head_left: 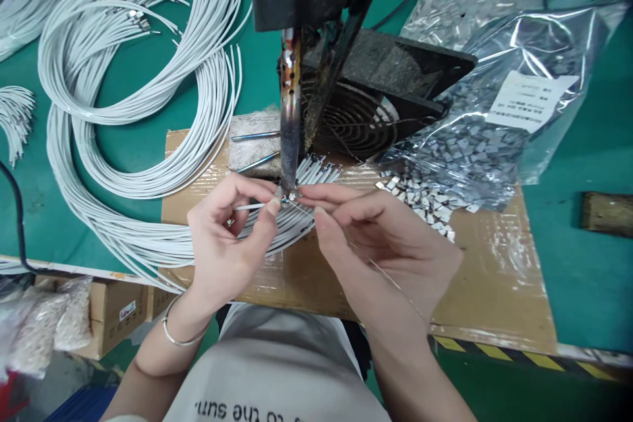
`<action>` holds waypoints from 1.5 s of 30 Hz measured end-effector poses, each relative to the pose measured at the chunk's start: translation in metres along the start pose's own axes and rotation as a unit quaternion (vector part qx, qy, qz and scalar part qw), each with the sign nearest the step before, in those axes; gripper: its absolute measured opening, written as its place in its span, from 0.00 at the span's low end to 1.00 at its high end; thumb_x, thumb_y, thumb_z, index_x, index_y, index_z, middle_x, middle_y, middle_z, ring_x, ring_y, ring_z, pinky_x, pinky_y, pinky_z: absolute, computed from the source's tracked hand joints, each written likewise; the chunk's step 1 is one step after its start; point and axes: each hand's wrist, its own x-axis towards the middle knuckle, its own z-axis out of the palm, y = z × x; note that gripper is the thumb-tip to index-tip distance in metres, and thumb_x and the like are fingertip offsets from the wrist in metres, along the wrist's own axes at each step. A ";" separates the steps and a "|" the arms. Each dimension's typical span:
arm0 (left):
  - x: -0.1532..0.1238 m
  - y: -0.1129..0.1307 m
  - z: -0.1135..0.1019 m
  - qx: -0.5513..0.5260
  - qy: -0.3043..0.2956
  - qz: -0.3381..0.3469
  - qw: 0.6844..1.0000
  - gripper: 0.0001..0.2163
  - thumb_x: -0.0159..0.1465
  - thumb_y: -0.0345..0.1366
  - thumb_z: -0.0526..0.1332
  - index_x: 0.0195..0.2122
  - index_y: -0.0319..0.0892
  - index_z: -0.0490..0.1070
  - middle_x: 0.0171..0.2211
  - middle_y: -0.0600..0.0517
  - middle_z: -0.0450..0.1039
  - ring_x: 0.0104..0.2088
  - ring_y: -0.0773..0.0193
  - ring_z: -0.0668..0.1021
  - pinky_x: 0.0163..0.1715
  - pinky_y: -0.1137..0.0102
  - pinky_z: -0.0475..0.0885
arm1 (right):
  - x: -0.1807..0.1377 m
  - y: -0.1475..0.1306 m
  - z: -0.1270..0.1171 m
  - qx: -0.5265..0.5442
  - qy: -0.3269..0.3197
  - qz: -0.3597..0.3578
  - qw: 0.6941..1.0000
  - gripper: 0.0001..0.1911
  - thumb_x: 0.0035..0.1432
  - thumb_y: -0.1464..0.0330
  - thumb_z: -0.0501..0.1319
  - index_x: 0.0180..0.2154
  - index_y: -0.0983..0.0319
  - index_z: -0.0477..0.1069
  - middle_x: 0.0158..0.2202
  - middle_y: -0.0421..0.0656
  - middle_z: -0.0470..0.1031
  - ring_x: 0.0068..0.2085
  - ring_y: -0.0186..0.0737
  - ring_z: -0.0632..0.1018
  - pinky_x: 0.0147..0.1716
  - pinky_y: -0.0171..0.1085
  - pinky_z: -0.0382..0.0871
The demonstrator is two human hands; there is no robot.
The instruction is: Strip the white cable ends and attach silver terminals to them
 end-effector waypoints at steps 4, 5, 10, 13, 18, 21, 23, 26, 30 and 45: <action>0.001 0.000 0.000 -0.008 -0.008 0.001 1.000 0.06 0.62 0.26 0.71 0.32 0.44 0.80 0.35 0.49 0.85 0.30 0.65 0.79 0.18 0.74 0.62 | 0.001 0.000 0.000 0.003 -0.002 0.001 1.000 0.11 0.66 0.76 0.69 0.33 0.56 0.75 0.47 0.41 0.89 0.50 0.41 0.89 0.52 0.40 0.85; 0.001 0.000 0.000 -0.011 -0.010 -0.001 1.000 0.06 0.62 0.25 0.72 0.32 0.44 0.80 0.35 0.49 0.85 0.30 0.65 0.79 0.18 0.74 0.61 | 0.001 0.000 0.000 0.003 -0.002 0.002 1.000 0.11 0.66 0.76 0.69 0.33 0.56 0.75 0.47 0.41 0.89 0.50 0.41 0.89 0.51 0.40 0.85; 0.000 -0.001 0.000 -0.008 -0.012 -0.007 1.000 0.05 0.62 0.26 0.72 0.32 0.43 0.80 0.35 0.48 0.85 0.30 0.64 0.80 0.18 0.74 0.62 | 0.001 0.000 0.001 -0.002 0.003 -0.001 1.000 0.11 0.67 0.76 0.69 0.33 0.56 0.75 0.46 0.41 0.89 0.50 0.41 0.89 0.50 0.39 0.85; -0.001 0.000 -0.001 -0.006 -0.010 -0.005 1.000 0.06 0.62 0.26 0.72 0.32 0.43 0.80 0.35 0.48 0.85 0.31 0.63 0.80 0.19 0.74 0.64 | 0.001 0.000 0.001 -0.011 0.006 0.002 1.000 0.11 0.67 0.75 0.69 0.33 0.56 0.76 0.46 0.42 0.89 0.50 0.43 0.89 0.50 0.42 0.86; -0.001 0.000 -0.001 -0.002 -0.008 0.004 1.000 0.05 0.62 0.26 0.72 0.33 0.44 0.80 0.35 0.48 0.85 0.32 0.63 0.81 0.19 0.74 0.65 | 0.001 0.000 0.001 -0.007 0.006 -0.010 1.000 0.10 0.67 0.76 0.70 0.33 0.56 0.76 0.46 0.40 0.89 0.49 0.42 0.89 0.49 0.40 0.85; -0.001 -0.001 -0.001 -0.004 -0.009 0.010 1.000 0.06 0.63 0.26 0.72 0.33 0.44 0.80 0.35 0.48 0.85 0.32 0.62 0.81 0.20 0.74 0.67 | 0.001 0.000 0.000 -0.015 0.004 -0.007 1.000 0.11 0.67 0.75 0.69 0.33 0.55 0.76 0.46 0.40 0.89 0.48 0.42 0.89 0.49 0.41 0.85; -0.001 -0.001 -0.001 -0.001 -0.008 0.010 1.000 0.06 0.63 0.27 0.72 0.32 0.44 0.80 0.35 0.48 0.85 0.32 0.62 0.81 0.20 0.74 0.68 | 0.001 0.000 0.000 -0.019 0.003 -0.003 1.000 0.11 0.67 0.75 0.69 0.33 0.55 0.76 0.46 0.41 0.89 0.48 0.43 0.89 0.49 0.41 0.85; -0.001 -0.002 -0.001 -0.002 -0.009 0.010 1.000 0.05 0.63 0.27 0.72 0.33 0.44 0.80 0.35 0.48 0.85 0.33 0.62 0.82 0.21 0.74 0.69 | 0.001 -0.001 0.001 -0.017 0.003 -0.006 1.000 0.11 0.67 0.75 0.70 0.33 0.56 0.76 0.46 0.41 0.89 0.47 0.42 0.89 0.50 0.41 0.85; -0.002 -0.002 -0.002 -0.008 -0.012 0.009 1.000 0.06 0.64 0.26 0.72 0.33 0.44 0.80 0.35 0.48 0.85 0.34 0.62 0.82 0.22 0.74 0.69 | 0.001 -0.001 0.001 -0.005 0.001 -0.001 1.000 0.10 0.67 0.75 0.69 0.34 0.56 0.76 0.46 0.40 0.89 0.49 0.40 0.89 0.51 0.39 0.84; -0.001 0.000 -0.001 -0.002 -0.016 0.000 1.000 0.05 0.63 0.28 0.72 0.32 0.44 0.80 0.35 0.47 0.85 0.32 0.62 0.81 0.20 0.74 0.68 | 0.000 0.001 0.001 -0.018 0.007 -0.010 1.000 0.10 0.67 0.74 0.70 0.34 0.56 0.76 0.45 0.41 0.89 0.48 0.43 0.89 0.51 0.43 0.85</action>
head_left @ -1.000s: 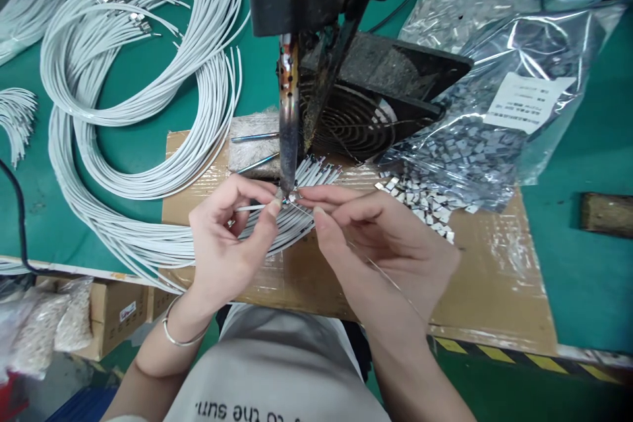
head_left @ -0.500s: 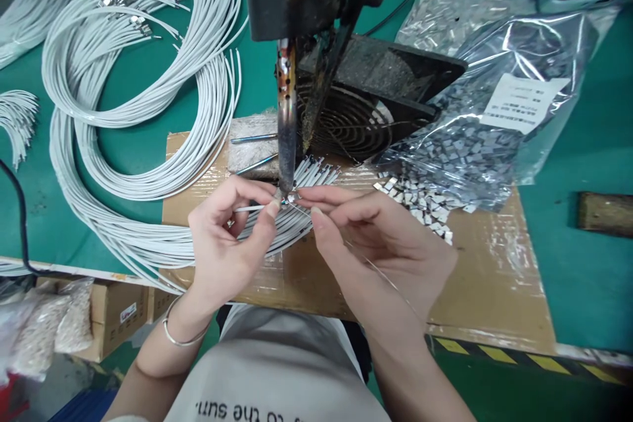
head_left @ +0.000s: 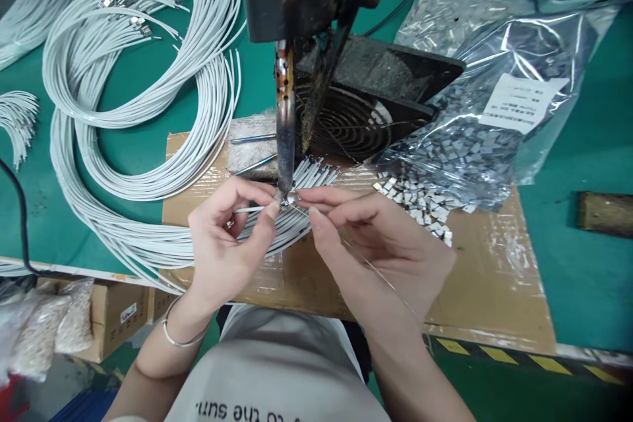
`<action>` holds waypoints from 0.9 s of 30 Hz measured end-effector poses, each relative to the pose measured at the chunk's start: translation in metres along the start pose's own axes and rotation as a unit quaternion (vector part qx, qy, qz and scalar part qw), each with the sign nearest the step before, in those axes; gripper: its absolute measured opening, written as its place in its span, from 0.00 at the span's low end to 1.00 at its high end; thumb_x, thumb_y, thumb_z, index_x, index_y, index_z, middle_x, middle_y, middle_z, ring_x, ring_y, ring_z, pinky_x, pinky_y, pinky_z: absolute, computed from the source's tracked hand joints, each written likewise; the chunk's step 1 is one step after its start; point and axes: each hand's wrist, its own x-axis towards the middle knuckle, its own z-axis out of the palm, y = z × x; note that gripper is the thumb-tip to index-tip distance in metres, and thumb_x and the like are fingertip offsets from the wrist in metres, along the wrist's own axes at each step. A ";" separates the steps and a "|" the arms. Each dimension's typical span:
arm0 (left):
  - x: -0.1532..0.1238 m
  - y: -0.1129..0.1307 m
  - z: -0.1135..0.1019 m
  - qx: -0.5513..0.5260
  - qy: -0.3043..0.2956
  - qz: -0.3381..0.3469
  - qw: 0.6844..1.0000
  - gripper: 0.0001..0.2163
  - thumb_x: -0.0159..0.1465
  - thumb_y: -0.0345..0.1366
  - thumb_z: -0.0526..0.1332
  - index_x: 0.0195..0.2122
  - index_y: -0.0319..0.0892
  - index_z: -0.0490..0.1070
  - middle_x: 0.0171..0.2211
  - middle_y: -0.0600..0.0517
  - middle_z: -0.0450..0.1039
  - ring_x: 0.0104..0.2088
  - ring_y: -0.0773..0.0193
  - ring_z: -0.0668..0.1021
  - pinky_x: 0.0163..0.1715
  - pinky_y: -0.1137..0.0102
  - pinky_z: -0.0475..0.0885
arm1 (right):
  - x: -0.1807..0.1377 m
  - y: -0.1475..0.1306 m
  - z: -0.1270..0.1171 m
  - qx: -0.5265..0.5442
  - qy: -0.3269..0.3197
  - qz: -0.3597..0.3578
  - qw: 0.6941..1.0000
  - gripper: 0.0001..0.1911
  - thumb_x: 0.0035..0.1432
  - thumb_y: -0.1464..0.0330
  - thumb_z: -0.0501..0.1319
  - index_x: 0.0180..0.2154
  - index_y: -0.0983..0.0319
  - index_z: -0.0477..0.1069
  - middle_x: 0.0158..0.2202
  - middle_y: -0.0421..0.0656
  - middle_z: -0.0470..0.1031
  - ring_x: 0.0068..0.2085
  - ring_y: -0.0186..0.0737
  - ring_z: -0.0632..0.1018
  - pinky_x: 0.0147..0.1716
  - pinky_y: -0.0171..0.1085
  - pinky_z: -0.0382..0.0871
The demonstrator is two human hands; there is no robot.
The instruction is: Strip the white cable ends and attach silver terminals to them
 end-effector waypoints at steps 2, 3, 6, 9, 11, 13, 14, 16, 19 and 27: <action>0.000 0.000 0.000 0.000 -0.001 0.004 1.000 0.05 0.64 0.28 0.72 0.33 0.43 0.80 0.35 0.47 0.85 0.32 0.62 0.82 0.20 0.74 0.68 | 0.000 0.000 0.000 0.001 0.000 -0.001 1.000 0.10 0.67 0.75 0.70 0.34 0.56 0.76 0.46 0.40 0.89 0.48 0.42 0.89 0.51 0.42 0.85; -0.001 0.000 -0.001 -0.001 -0.001 0.006 1.000 0.05 0.64 0.28 0.72 0.33 0.43 0.80 0.35 0.48 0.85 0.33 0.62 0.82 0.20 0.75 0.68 | 0.000 0.000 0.000 0.002 -0.001 -0.001 1.000 0.10 0.67 0.75 0.70 0.34 0.56 0.76 0.46 0.40 0.89 0.49 0.41 0.89 0.52 0.41 0.85; -0.001 -0.001 -0.001 -0.005 -0.005 0.010 1.000 0.05 0.64 0.28 0.72 0.33 0.44 0.80 0.35 0.48 0.85 0.33 0.63 0.82 0.20 0.75 0.67 | 0.000 -0.001 0.000 0.007 -0.004 0.003 1.000 0.11 0.67 0.76 0.69 0.34 0.55 0.77 0.46 0.39 0.89 0.48 0.41 0.89 0.52 0.41 0.84; -0.001 -0.001 -0.001 -0.003 -0.004 0.011 1.000 0.05 0.64 0.28 0.72 0.33 0.44 0.80 0.35 0.48 0.85 0.33 0.62 0.82 0.20 0.74 0.67 | -0.001 -0.001 0.000 0.011 -0.004 0.002 1.000 0.10 0.66 0.76 0.70 0.34 0.56 0.76 0.46 0.41 0.89 0.48 0.42 0.89 0.51 0.42 0.85; 0.000 -0.001 -0.001 0.000 -0.005 0.008 1.000 0.05 0.64 0.28 0.72 0.33 0.44 0.80 0.35 0.48 0.85 0.32 0.62 0.82 0.20 0.74 0.67 | -0.001 -0.001 0.000 0.011 -0.006 0.005 1.000 0.10 0.66 0.76 0.70 0.34 0.56 0.76 0.46 0.41 0.89 0.48 0.42 0.89 0.51 0.41 0.85; 0.000 -0.001 -0.001 -0.001 -0.006 0.004 1.000 0.05 0.64 0.28 0.72 0.33 0.43 0.80 0.35 0.47 0.85 0.33 0.62 0.82 0.20 0.74 0.68 | -0.001 0.000 -0.001 0.012 -0.009 0.008 1.000 0.10 0.67 0.76 0.69 0.34 0.56 0.76 0.46 0.40 0.89 0.48 0.41 0.89 0.51 0.40 0.84; 0.000 -0.001 -0.001 -0.002 -0.006 0.004 1.000 0.05 0.64 0.28 0.72 0.33 0.43 0.80 0.35 0.47 0.85 0.33 0.62 0.82 0.20 0.74 0.68 | -0.001 0.000 -0.001 0.012 -0.010 0.008 1.000 0.10 0.67 0.76 0.69 0.34 0.56 0.76 0.46 0.40 0.89 0.48 0.41 0.89 0.51 0.40 0.84; 0.000 -0.001 -0.001 -0.004 -0.006 0.007 1.000 0.05 0.64 0.28 0.72 0.33 0.43 0.80 0.35 0.48 0.85 0.33 0.62 0.82 0.21 0.75 0.68 | 0.000 0.001 -0.001 0.009 -0.011 0.005 1.000 0.10 0.67 0.76 0.69 0.35 0.56 0.76 0.46 0.40 0.89 0.48 0.41 0.89 0.52 0.41 0.84; 0.000 -0.001 -0.001 -0.005 -0.005 0.013 1.000 0.05 0.64 0.27 0.71 0.33 0.43 0.80 0.35 0.48 0.85 0.33 0.63 0.82 0.22 0.75 0.69 | 0.000 0.001 -0.001 0.005 -0.008 0.000 1.000 0.10 0.67 0.76 0.70 0.35 0.56 0.76 0.46 0.39 0.89 0.48 0.40 0.88 0.51 0.41 0.84; 0.000 -0.001 0.000 -0.013 -0.009 0.017 1.000 0.06 0.65 0.25 0.71 0.34 0.43 0.80 0.35 0.49 0.85 0.34 0.65 0.81 0.21 0.76 0.66 | 0.000 0.000 0.000 0.000 0.000 -0.004 1.000 0.10 0.67 0.76 0.70 0.34 0.56 0.76 0.46 0.40 0.89 0.48 0.41 0.89 0.51 0.41 0.85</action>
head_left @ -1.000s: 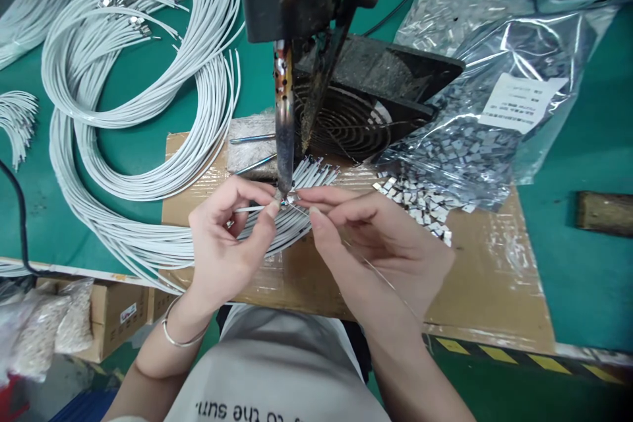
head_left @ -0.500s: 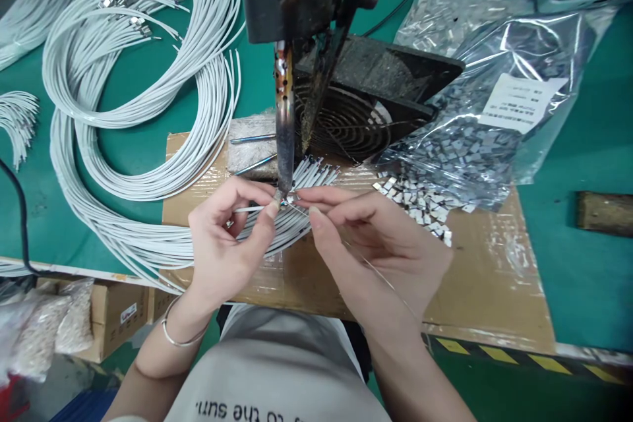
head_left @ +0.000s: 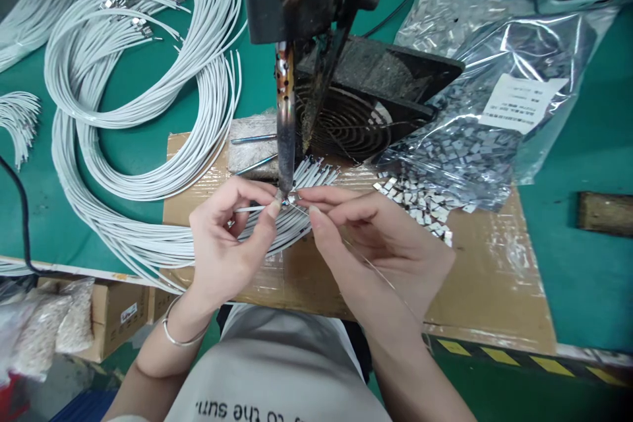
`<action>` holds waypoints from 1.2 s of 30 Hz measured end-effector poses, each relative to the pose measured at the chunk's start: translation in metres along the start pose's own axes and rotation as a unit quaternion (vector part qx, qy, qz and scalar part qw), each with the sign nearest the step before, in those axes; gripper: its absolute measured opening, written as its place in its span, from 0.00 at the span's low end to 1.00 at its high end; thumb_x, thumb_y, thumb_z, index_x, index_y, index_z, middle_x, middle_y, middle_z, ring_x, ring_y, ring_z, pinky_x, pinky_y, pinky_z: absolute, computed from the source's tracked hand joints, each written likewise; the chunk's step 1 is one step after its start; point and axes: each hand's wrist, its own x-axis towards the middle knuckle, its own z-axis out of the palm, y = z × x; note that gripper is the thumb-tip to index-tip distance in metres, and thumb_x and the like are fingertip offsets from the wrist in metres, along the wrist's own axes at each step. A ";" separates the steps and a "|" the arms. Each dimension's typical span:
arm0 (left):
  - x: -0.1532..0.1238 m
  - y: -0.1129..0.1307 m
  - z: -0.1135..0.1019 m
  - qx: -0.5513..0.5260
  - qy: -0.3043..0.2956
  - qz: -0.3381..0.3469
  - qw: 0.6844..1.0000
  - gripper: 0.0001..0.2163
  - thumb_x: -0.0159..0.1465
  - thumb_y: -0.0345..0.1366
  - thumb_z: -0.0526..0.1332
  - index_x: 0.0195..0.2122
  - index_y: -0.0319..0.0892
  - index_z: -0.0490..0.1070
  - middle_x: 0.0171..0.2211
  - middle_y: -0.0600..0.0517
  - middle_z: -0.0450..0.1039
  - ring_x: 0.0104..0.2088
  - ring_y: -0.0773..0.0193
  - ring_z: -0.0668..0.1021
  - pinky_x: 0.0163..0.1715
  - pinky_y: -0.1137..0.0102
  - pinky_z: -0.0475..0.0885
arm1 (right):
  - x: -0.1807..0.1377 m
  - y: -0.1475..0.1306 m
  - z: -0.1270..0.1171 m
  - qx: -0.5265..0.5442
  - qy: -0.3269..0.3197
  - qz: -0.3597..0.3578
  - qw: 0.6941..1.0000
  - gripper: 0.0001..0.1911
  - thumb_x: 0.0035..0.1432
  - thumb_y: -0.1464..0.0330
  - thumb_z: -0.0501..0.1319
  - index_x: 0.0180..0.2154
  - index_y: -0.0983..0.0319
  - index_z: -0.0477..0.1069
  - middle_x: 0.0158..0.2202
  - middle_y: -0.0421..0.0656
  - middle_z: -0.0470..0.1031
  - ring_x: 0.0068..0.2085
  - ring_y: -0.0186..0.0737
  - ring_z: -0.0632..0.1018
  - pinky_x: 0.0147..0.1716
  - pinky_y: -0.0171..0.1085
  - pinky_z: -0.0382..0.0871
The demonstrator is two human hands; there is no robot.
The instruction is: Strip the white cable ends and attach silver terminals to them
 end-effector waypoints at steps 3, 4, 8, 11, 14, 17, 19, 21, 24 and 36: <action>-0.001 -0.002 0.000 -0.005 -0.005 -0.004 1.000 0.06 0.65 0.25 0.71 0.34 0.43 0.80 0.36 0.50 0.85 0.33 0.66 0.80 0.22 0.76 0.65 | -0.001 0.002 0.000 0.010 -0.002 0.009 1.000 0.10 0.67 0.76 0.70 0.34 0.57 0.76 0.46 0.39 0.89 0.48 0.39 0.88 0.52 0.39 0.84; -0.001 -0.003 -0.001 -0.005 -0.006 -0.004 1.000 0.06 0.65 0.25 0.71 0.34 0.43 0.80 0.36 0.50 0.85 0.33 0.66 0.80 0.22 0.76 0.65 | -0.001 0.002 -0.001 0.012 -0.002 0.012 1.000 0.10 0.67 0.76 0.70 0.34 0.57 0.76 0.46 0.39 0.89 0.48 0.38 0.88 0.52 0.38 0.83; -0.002 -0.004 -0.001 -0.001 -0.011 0.004 1.000 0.06 0.65 0.24 0.70 0.34 0.43 0.80 0.37 0.49 0.85 0.35 0.65 0.80 0.21 0.76 0.63 | -0.001 0.003 -0.001 0.009 -0.002 0.018 1.000 0.10 0.66 0.75 0.70 0.34 0.57 0.76 0.46 0.39 0.89 0.48 0.39 0.88 0.50 0.38 0.83; -0.002 -0.004 -0.001 0.007 -0.015 0.007 1.000 0.06 0.65 0.24 0.70 0.34 0.43 0.79 0.36 0.49 0.84 0.35 0.64 0.80 0.20 0.75 0.61 | -0.001 0.003 0.000 0.011 0.000 0.017 1.000 0.10 0.67 0.75 0.70 0.34 0.57 0.75 0.45 0.39 0.89 0.48 0.39 0.88 0.49 0.37 0.83; -0.003 -0.004 -0.001 0.015 -0.018 0.010 1.000 0.07 0.65 0.24 0.70 0.35 0.43 0.79 0.36 0.49 0.84 0.34 0.65 0.79 0.19 0.74 0.58 | -0.001 0.003 0.000 0.010 0.000 0.017 1.000 0.10 0.67 0.75 0.70 0.34 0.57 0.75 0.45 0.39 0.89 0.47 0.39 0.89 0.49 0.37 0.83; -0.003 -0.004 -0.001 0.017 -0.017 0.012 1.000 0.07 0.65 0.24 0.70 0.35 0.43 0.79 0.37 0.50 0.84 0.34 0.65 0.79 0.19 0.74 0.58 | -0.001 0.003 -0.001 0.009 -0.004 0.015 1.000 0.10 0.67 0.75 0.70 0.34 0.57 0.76 0.45 0.38 0.89 0.48 0.38 0.88 0.50 0.36 0.83; -0.003 -0.003 -0.001 0.016 -0.017 0.013 1.000 0.07 0.65 0.24 0.70 0.35 0.43 0.79 0.37 0.50 0.84 0.33 0.66 0.78 0.19 0.74 0.57 | -0.001 0.002 -0.001 0.010 -0.006 0.012 1.000 0.10 0.67 0.75 0.70 0.35 0.56 0.76 0.45 0.37 0.88 0.49 0.37 0.88 0.51 0.36 0.82; -0.003 -0.003 -0.001 0.013 -0.017 0.013 1.000 0.07 0.65 0.24 0.70 0.35 0.43 0.80 0.37 0.50 0.84 0.34 0.65 0.79 0.19 0.74 0.57 | 0.000 0.002 -0.001 0.008 -0.007 0.010 1.000 0.10 0.67 0.75 0.70 0.35 0.56 0.76 0.46 0.38 0.89 0.48 0.38 0.88 0.52 0.37 0.82; -0.004 -0.003 -0.002 0.008 -0.015 0.017 1.000 0.07 0.66 0.23 0.70 0.36 0.44 0.80 0.37 0.50 0.85 0.38 0.63 0.80 0.20 0.74 0.59 | 0.000 0.002 0.000 0.001 -0.004 0.008 1.000 0.09 0.67 0.75 0.71 0.35 0.57 0.76 0.46 0.39 0.89 0.48 0.38 0.89 0.51 0.38 0.83; -0.004 -0.003 -0.003 0.012 -0.018 0.028 0.999 0.07 0.66 0.24 0.71 0.36 0.44 0.80 0.37 0.49 0.85 0.40 0.62 0.82 0.23 0.75 0.66 | -0.001 0.001 -0.001 -0.013 0.003 0.003 1.000 0.09 0.67 0.74 0.70 0.35 0.56 0.78 0.46 0.41 0.89 0.48 0.40 0.89 0.51 0.41 0.85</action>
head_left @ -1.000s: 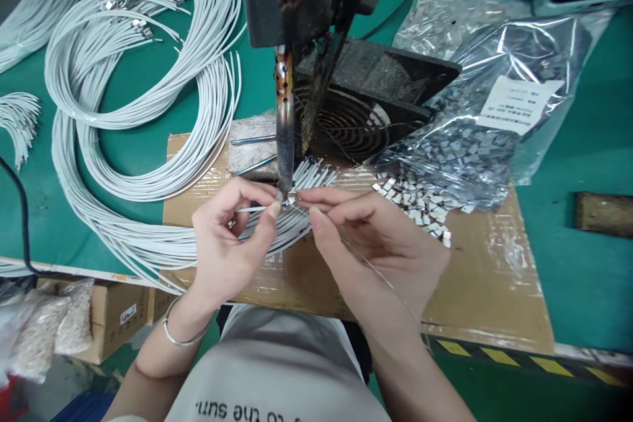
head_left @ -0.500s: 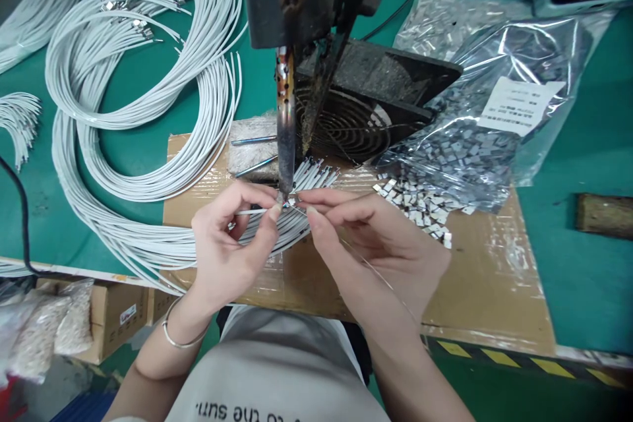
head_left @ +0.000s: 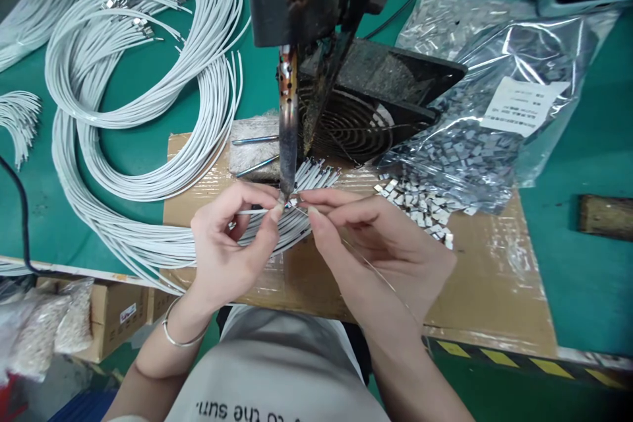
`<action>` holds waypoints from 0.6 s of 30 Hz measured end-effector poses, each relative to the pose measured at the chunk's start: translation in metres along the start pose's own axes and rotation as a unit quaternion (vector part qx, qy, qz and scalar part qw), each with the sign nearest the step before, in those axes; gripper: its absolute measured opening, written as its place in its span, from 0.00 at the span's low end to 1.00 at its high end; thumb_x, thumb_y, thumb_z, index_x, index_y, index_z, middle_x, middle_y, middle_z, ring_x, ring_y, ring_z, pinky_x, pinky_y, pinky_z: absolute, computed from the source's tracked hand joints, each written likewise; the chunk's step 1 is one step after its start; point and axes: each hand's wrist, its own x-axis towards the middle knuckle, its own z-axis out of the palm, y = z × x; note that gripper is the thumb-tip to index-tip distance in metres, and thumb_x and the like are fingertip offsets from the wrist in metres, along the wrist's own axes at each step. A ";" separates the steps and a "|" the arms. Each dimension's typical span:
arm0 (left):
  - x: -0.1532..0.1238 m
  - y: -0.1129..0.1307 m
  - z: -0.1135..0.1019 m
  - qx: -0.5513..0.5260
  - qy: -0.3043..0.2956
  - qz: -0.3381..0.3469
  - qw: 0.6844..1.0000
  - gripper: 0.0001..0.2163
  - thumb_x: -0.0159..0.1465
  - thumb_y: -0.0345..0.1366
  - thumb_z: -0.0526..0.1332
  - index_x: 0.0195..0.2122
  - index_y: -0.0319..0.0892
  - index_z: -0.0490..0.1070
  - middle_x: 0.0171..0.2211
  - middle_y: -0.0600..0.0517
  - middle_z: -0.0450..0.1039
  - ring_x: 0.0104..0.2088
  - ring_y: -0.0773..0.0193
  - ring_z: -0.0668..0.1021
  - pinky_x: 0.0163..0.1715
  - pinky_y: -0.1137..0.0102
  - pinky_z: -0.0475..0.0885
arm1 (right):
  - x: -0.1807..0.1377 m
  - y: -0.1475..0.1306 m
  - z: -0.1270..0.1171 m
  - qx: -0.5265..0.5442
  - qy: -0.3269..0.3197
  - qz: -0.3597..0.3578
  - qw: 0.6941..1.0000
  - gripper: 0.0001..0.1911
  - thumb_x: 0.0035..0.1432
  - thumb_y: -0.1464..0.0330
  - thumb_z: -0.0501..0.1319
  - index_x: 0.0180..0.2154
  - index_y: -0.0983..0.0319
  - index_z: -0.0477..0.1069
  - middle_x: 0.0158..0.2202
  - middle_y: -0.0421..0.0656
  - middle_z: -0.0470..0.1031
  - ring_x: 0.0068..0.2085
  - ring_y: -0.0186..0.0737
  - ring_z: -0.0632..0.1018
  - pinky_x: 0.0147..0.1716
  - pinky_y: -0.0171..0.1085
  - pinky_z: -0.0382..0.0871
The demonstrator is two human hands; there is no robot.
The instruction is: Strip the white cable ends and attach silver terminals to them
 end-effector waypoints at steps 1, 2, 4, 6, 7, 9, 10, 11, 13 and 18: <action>0.000 0.000 0.000 0.001 0.001 0.000 1.000 0.06 0.66 0.25 0.71 0.36 0.44 0.81 0.37 0.49 0.85 0.40 0.62 0.82 0.23 0.75 0.66 | 0.000 0.000 0.000 0.001 0.000 0.000 1.000 0.09 0.67 0.74 0.70 0.35 0.56 0.78 0.46 0.41 0.89 0.47 0.41 0.89 0.51 0.41 0.85; 0.000 0.001 0.000 0.001 0.003 -0.001 1.000 0.06 0.66 0.25 0.71 0.36 0.44 0.81 0.37 0.48 0.84 0.40 0.61 0.82 0.23 0.75 0.66 | 0.000 0.000 0.000 0.003 -0.001 0.001 1.000 0.08 0.67 0.74 0.70 0.35 0.56 0.78 0.46 0.41 0.89 0.47 0.40 0.89 0.51 0.41 0.85; -0.001 0.001 0.000 0.003 0.005 -0.006 1.000 0.06 0.66 0.25 0.71 0.36 0.44 0.81 0.37 0.48 0.84 0.40 0.61 0.82 0.23 0.75 0.67 | 0.001 0.000 0.001 0.011 -0.002 0.002 1.000 0.08 0.67 0.74 0.71 0.35 0.56 0.78 0.46 0.40 0.89 0.47 0.40 0.89 0.52 0.41 0.85; -0.001 0.001 0.000 0.007 0.007 -0.009 1.000 0.06 0.67 0.26 0.71 0.36 0.44 0.81 0.37 0.48 0.84 0.40 0.60 0.82 0.23 0.74 0.68 | 0.001 0.000 0.001 0.012 0.000 0.005 1.000 0.08 0.66 0.73 0.71 0.35 0.56 0.78 0.46 0.40 0.89 0.47 0.41 0.89 0.52 0.42 0.85; -0.001 0.001 0.000 0.011 0.008 -0.009 1.000 0.06 0.67 0.26 0.71 0.36 0.44 0.81 0.37 0.47 0.84 0.40 0.60 0.83 0.23 0.74 0.69 | 0.001 0.000 0.001 0.009 0.002 0.007 1.000 0.08 0.67 0.73 0.71 0.35 0.56 0.78 0.46 0.41 0.89 0.47 0.42 0.89 0.52 0.43 0.85; -0.001 0.000 0.000 0.019 0.010 -0.007 1.000 0.05 0.67 0.27 0.71 0.36 0.44 0.81 0.37 0.47 0.84 0.40 0.59 0.83 0.23 0.74 0.69 | 0.001 0.000 0.001 0.001 0.005 0.008 1.000 0.08 0.67 0.72 0.71 0.34 0.56 0.78 0.46 0.42 0.89 0.47 0.44 0.89 0.51 0.44 0.86; -0.001 0.000 0.000 0.023 0.010 -0.006 1.000 0.04 0.67 0.28 0.71 0.36 0.44 0.81 0.37 0.47 0.84 0.40 0.58 0.83 0.23 0.74 0.70 | 0.001 0.000 0.002 0.000 0.005 0.007 1.000 0.08 0.67 0.72 0.71 0.34 0.56 0.79 0.46 0.42 0.89 0.47 0.44 0.89 0.51 0.45 0.86; -0.001 0.000 -0.001 0.025 0.011 -0.005 1.000 0.04 0.67 0.28 0.71 0.36 0.44 0.81 0.37 0.46 0.84 0.40 0.58 0.83 0.23 0.73 0.70 | 0.001 0.000 0.002 0.002 0.005 0.003 1.000 0.07 0.67 0.72 0.71 0.35 0.56 0.79 0.46 0.42 0.89 0.46 0.44 0.89 0.51 0.45 0.86; -0.001 -0.001 -0.001 0.025 0.011 -0.006 1.000 0.04 0.67 0.28 0.71 0.36 0.44 0.81 0.38 0.46 0.84 0.40 0.58 0.83 0.23 0.73 0.71 | 0.001 0.000 0.002 0.007 0.003 -0.007 1.000 0.07 0.67 0.73 0.71 0.36 0.56 0.80 0.46 0.42 0.89 0.47 0.43 0.89 0.51 0.44 0.86; -0.001 0.000 -0.001 0.008 0.003 -0.005 1.000 0.06 0.67 0.26 0.71 0.36 0.45 0.81 0.38 0.48 0.84 0.40 0.60 0.82 0.27 0.73 0.73 | 0.001 -0.001 0.000 -0.006 -0.008 -0.010 1.000 0.08 0.67 0.75 0.70 0.36 0.56 0.79 0.47 0.41 0.89 0.48 0.43 0.89 0.52 0.43 0.84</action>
